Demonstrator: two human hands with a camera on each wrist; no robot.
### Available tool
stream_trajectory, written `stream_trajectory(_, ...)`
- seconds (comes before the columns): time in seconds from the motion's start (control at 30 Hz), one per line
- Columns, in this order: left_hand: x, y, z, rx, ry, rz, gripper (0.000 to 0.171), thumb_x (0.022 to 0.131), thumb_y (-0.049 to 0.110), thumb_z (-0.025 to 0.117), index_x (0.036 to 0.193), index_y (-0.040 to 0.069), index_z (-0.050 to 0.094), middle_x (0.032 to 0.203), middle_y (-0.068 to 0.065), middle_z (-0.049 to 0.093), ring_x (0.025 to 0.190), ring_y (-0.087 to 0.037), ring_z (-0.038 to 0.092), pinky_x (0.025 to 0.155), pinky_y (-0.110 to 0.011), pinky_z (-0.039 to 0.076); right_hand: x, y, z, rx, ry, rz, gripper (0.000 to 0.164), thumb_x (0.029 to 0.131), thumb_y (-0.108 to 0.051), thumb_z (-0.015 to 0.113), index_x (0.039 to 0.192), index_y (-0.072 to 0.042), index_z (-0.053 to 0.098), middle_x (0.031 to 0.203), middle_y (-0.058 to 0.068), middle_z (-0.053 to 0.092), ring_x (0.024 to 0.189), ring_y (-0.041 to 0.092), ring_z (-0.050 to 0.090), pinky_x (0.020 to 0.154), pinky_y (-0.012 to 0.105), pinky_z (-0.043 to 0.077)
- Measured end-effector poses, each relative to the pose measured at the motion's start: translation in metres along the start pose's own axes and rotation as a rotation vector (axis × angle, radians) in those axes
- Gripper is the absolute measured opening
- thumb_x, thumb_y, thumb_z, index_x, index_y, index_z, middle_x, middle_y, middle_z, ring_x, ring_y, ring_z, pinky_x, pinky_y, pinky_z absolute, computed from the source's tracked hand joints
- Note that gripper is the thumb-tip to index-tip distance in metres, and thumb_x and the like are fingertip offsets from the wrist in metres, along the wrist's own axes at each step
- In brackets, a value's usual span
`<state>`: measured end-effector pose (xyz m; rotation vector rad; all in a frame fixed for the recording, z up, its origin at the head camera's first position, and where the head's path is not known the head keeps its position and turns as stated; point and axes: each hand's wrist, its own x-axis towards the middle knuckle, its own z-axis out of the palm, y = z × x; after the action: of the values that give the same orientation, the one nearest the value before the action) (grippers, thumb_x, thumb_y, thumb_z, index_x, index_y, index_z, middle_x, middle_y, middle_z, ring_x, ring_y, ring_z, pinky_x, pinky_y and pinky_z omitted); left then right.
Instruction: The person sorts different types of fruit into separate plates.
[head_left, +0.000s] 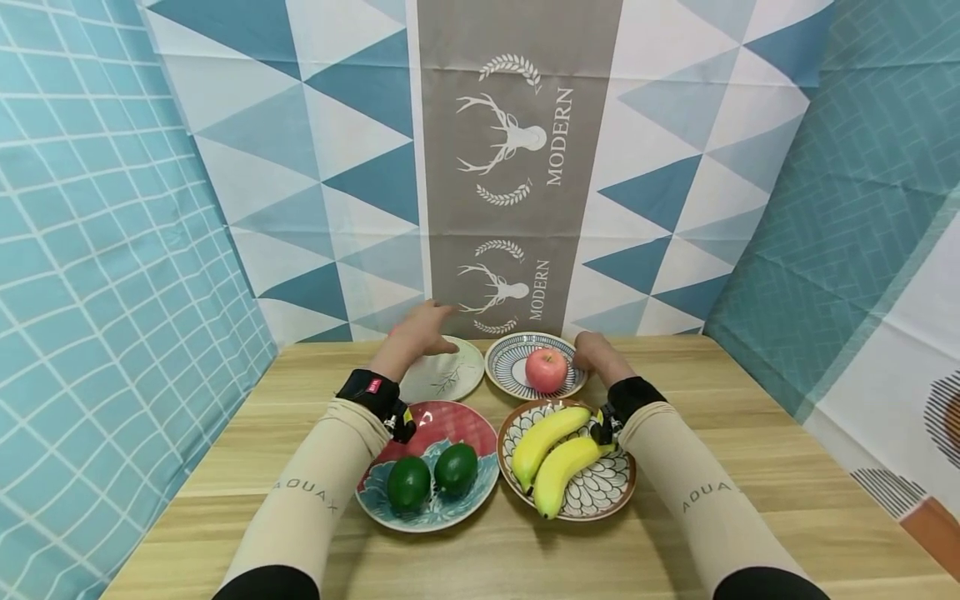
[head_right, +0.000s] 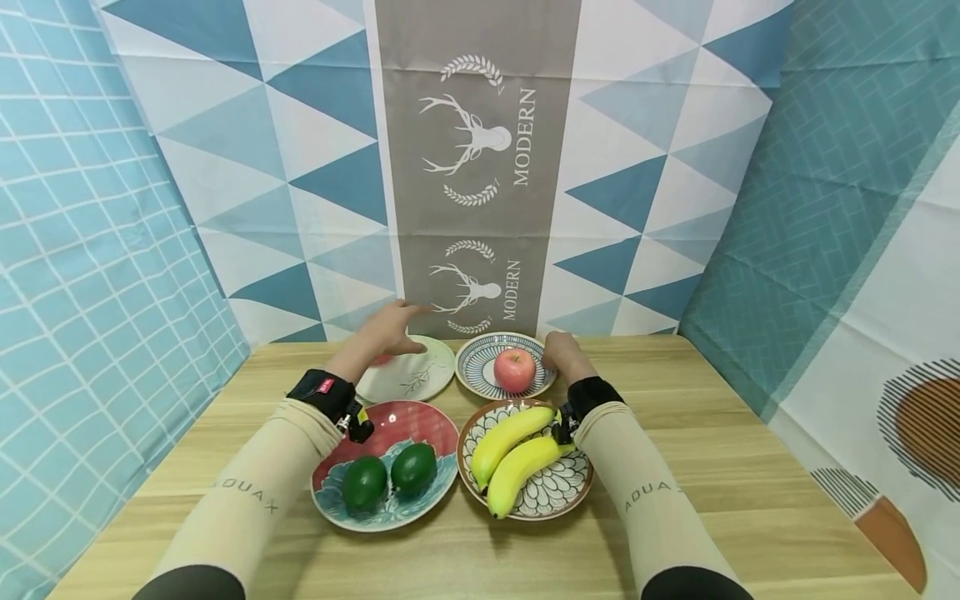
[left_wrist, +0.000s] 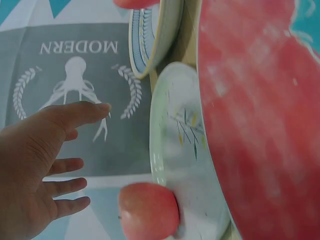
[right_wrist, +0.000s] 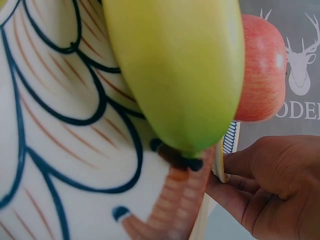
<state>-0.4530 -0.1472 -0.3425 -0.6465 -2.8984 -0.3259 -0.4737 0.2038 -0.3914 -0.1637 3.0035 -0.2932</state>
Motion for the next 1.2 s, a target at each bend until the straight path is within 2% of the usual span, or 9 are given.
stream_trajectory(0.3,-0.012,-0.024,0.0,0.039,0.012,-0.037,0.082,0.084,0.03,0.089,0.152,0.003,0.053,0.139,-0.03,0.055,0.127,-0.046,0.057,0.106,-0.056,0.049,0.005,0.0,0.002,-0.022,0.0,0.001,0.008,0.092,-0.004,0.058,0.087,0.001,0.062,0.088,0.015,0.06,0.082,0.028,0.059,0.067,0.03,0.048)
stream_trajectory(0.43,-0.015,-0.036,0.005,0.055,0.021,-0.04,0.079,0.085,0.03,0.088,0.152,0.003,0.054,0.14,-0.03,0.054,0.129,-0.046,0.055,0.108,-0.056,0.047,0.004,-0.002,0.0,-0.025,0.006,0.001,0.009,0.092,-0.003,0.058,0.084,0.001,0.061,0.086,0.014,0.059,0.081,0.028,0.058,0.065,0.03,0.048)
stream_trajectory(0.67,-0.017,-0.052,0.014,0.053,0.031,-0.089,0.075,0.086,0.028,0.084,0.15,0.004,0.055,0.145,-0.03,0.052,0.132,-0.048,0.053,0.107,-0.061,0.048,0.006,0.0,0.0,-0.004,-0.013,0.024,0.01,0.092,-0.002,0.058,0.089,0.004,0.065,0.089,0.017,0.062,0.084,0.03,0.06,0.066,0.031,0.051)
stream_trajectory(0.83,-0.016,-0.061,0.019,0.048,0.052,-0.092,0.073,0.085,0.027,0.081,0.149,0.002,0.056,0.143,-0.031,0.052,0.13,-0.05,0.053,0.105,-0.063,0.048,0.007,0.002,0.0,-0.005,-0.016,0.03,0.01,0.091,-0.001,0.057,0.088,0.004,0.065,0.09,0.018,0.062,0.083,0.03,0.06,0.066,0.032,0.051)
stream_trajectory(1.07,-0.019,-0.065,0.023,-0.001,0.048,-0.15,0.071,0.088,0.025,0.077,0.151,0.003,0.054,0.142,-0.031,0.05,0.127,-0.049,0.053,0.106,-0.062,0.047,0.01,0.001,0.002,-0.007,-0.017,0.038,0.01,0.093,-0.003,0.057,0.089,0.003,0.063,0.088,0.015,0.06,0.082,0.028,0.058,0.063,0.031,0.047)
stream_trajectory(1.2,-0.021,-0.067,0.025,-0.006,0.076,-0.146,0.068,0.087,0.026,0.078,0.148,0.002,0.057,0.136,-0.03,0.052,0.12,-0.048,0.055,0.101,-0.061,0.049,0.008,0.0,0.002,-0.01,-0.018,0.033,0.009,0.093,-0.002,0.057,0.09,0.003,0.063,0.088,0.015,0.058,0.081,0.028,0.057,0.062,0.03,0.046)
